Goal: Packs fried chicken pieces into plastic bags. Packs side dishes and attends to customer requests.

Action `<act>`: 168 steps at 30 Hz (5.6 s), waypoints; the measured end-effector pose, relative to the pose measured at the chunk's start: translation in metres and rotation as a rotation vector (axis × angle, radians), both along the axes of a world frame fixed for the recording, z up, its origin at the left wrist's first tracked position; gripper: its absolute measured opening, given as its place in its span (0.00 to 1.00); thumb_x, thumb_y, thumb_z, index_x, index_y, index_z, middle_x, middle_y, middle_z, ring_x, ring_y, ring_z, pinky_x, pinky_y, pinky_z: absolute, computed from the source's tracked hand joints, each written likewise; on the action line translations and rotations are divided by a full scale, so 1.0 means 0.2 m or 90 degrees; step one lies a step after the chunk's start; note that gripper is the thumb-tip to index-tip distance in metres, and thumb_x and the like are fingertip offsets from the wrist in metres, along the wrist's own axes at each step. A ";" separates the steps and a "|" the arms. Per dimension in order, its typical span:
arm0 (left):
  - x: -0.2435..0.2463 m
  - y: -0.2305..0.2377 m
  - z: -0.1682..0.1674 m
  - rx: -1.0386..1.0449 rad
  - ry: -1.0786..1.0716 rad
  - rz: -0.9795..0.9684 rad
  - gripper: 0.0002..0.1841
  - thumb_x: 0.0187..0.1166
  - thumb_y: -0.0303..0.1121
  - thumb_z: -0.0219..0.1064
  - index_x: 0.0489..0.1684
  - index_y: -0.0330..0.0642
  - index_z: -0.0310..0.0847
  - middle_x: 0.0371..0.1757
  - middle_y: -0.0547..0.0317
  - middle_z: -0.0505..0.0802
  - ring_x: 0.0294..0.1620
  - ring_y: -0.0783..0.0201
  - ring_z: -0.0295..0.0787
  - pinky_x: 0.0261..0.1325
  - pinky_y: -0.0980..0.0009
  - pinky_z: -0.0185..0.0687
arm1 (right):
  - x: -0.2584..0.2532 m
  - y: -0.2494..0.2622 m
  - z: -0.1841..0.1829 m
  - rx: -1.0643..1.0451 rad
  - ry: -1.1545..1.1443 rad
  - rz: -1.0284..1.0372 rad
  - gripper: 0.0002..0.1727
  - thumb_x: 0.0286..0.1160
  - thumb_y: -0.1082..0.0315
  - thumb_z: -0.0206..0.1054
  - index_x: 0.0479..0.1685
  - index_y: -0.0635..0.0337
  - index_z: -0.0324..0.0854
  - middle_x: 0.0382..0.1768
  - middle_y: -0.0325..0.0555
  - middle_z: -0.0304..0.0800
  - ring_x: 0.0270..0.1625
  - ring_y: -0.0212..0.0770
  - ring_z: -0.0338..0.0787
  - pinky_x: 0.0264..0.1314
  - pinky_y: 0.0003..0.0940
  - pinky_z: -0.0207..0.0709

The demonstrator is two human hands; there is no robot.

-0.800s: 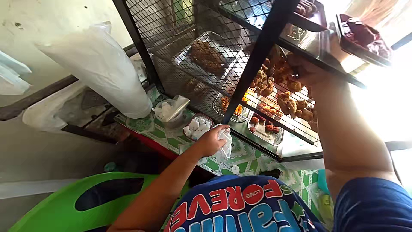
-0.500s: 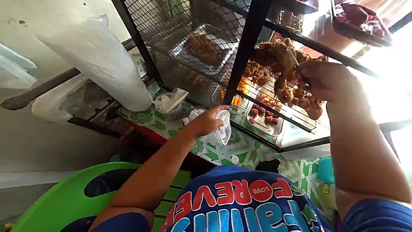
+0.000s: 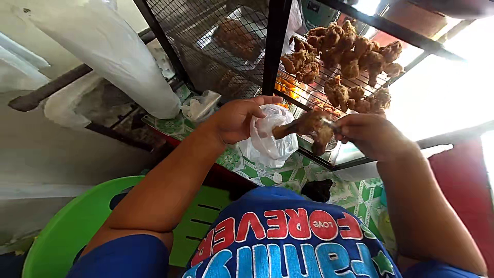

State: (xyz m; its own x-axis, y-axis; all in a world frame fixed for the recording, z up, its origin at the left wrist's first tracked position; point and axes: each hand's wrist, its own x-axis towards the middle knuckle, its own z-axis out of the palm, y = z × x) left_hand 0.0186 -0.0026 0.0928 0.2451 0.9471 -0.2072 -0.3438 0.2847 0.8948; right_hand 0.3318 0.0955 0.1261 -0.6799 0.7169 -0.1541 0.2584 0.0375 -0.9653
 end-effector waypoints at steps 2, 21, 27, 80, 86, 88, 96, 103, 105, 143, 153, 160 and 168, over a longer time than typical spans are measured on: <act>0.03 -0.02 0.04 0.019 0.024 -0.004 0.31 0.79 0.26 0.45 0.87 0.49 0.64 0.70 0.54 0.88 0.57 0.65 0.92 0.54 0.67 0.92 | -0.01 -0.03 -0.07 -0.008 -0.014 0.003 0.13 0.76 0.75 0.58 0.44 0.56 0.89 0.33 0.33 0.91 0.34 0.25 0.86 0.40 0.20 0.82; 0.44 -0.20 -0.33 0.520 0.781 0.382 0.33 0.67 0.24 0.77 0.76 0.30 0.72 0.62 0.35 0.87 0.54 0.45 0.90 0.55 0.53 0.90 | -0.17 -0.06 -0.35 -0.237 0.009 -0.169 0.11 0.89 0.72 0.55 0.54 0.61 0.84 0.33 0.38 0.88 0.25 0.27 0.81 0.30 0.19 0.77; 0.56 -0.23 -0.44 0.499 0.668 0.219 0.10 0.82 0.33 0.66 0.39 0.34 0.85 0.35 0.51 0.89 0.36 0.61 0.90 0.40 0.64 0.90 | -0.19 -0.08 -0.41 -0.234 -0.038 -0.199 0.10 0.90 0.68 0.55 0.54 0.59 0.82 0.28 0.35 0.86 0.18 0.24 0.76 0.22 0.17 0.72; 0.13 -0.26 -0.68 0.000 0.478 0.085 0.16 0.84 0.27 0.64 0.68 0.43 0.83 0.61 0.53 0.88 0.44 0.69 0.87 0.50 0.71 0.85 | 0.02 0.20 -0.95 0.107 -0.314 -0.418 0.15 0.83 0.75 0.58 0.60 0.64 0.86 0.62 0.60 0.85 0.62 0.54 0.86 0.66 0.54 0.79; 0.15 -0.25 -0.66 0.126 0.539 0.046 0.17 0.82 0.33 0.63 0.66 0.46 0.86 0.52 0.59 0.87 0.43 0.74 0.84 0.47 0.76 0.82 | -0.06 -0.01 -0.93 0.367 -0.455 -0.191 0.22 0.65 0.70 0.75 0.63 0.55 0.89 0.75 0.58 0.81 0.82 0.68 0.70 0.77 0.76 0.60; 0.18 -0.23 -0.63 0.169 0.535 0.018 0.17 0.81 0.34 0.63 0.65 0.47 0.87 0.51 0.61 0.87 0.42 0.76 0.83 0.46 0.78 0.82 | -0.10 -0.13 -0.91 0.236 -0.346 -0.063 0.50 0.50 0.63 0.90 0.83 0.61 0.72 0.82 0.64 0.71 0.80 0.69 0.72 0.74 0.74 0.68; 0.22 -0.05 -0.46 0.431 0.439 -0.019 0.23 0.81 0.31 0.64 0.75 0.33 0.75 0.56 0.54 0.93 0.53 0.70 0.90 0.61 0.69 0.88 | -0.28 -0.26 -0.77 0.333 -0.015 -0.032 0.11 0.62 0.75 0.77 0.43 0.70 0.90 0.44 0.57 0.92 0.49 0.48 0.91 0.57 0.46 0.85; 0.12 0.11 -0.44 0.294 0.465 -0.208 0.57 0.45 0.46 0.92 0.82 0.31 0.67 0.79 0.43 0.80 0.80 0.56 0.76 0.81 0.54 0.72 | -0.25 -0.24 -0.30 0.429 0.097 0.006 0.08 0.69 0.69 0.76 0.36 0.66 0.88 0.41 0.47 0.90 0.51 0.31 0.86 0.57 0.25 0.79; 0.24 0.11 -0.41 0.276 0.425 -0.234 0.37 0.40 0.32 0.92 0.58 0.40 0.85 0.52 0.66 0.95 0.56 0.79 0.89 0.63 0.76 0.84 | -0.30 -0.24 -0.20 0.449 0.107 -0.004 0.08 0.69 0.69 0.76 0.37 0.67 0.88 0.40 0.47 0.89 0.49 0.31 0.87 0.54 0.25 0.80; 1.39 -0.06 -0.28 0.430 0.592 -0.220 0.18 0.79 0.48 0.68 0.40 0.41 0.89 0.29 0.68 0.91 0.28 0.85 0.82 0.35 0.83 0.80 | 0.92 -0.52 -0.46 -0.264 0.640 -0.242 0.05 0.72 0.75 0.67 0.34 0.53 0.82 0.27 0.32 0.87 0.22 0.24 0.79 0.27 0.21 0.75; 1.51 -0.08 -0.30 0.425 0.520 -0.202 0.13 0.83 0.45 0.65 0.35 0.47 0.83 0.21 0.75 0.85 0.22 0.86 0.80 0.28 0.84 0.78 | 1.10 -0.50 -0.46 -0.237 0.730 -0.401 0.04 0.68 0.75 0.68 0.37 0.57 0.81 0.23 0.37 0.85 0.19 0.26 0.79 0.24 0.21 0.75; 1.46 -0.03 -0.21 0.673 0.884 0.047 0.19 0.76 0.50 0.61 0.32 0.51 0.95 0.30 0.59 0.88 0.33 0.58 0.87 0.35 0.55 0.83 | 1.14 -0.57 -0.51 -0.154 0.650 -0.435 0.12 0.64 0.83 0.70 0.43 0.60 0.81 0.33 0.42 0.91 0.27 0.30 0.88 0.29 0.24 0.83; 1.70 0.02 -0.13 0.450 0.604 -0.037 0.14 0.81 0.29 0.59 0.51 0.44 0.92 0.35 0.66 0.97 0.27 0.78 0.90 0.33 0.76 0.89 | 1.02 -0.74 -0.91 -0.660 0.771 -0.040 0.09 0.55 0.63 0.82 0.33 0.49 0.89 0.29 0.38 0.92 0.30 0.31 0.91 0.37 0.25 0.85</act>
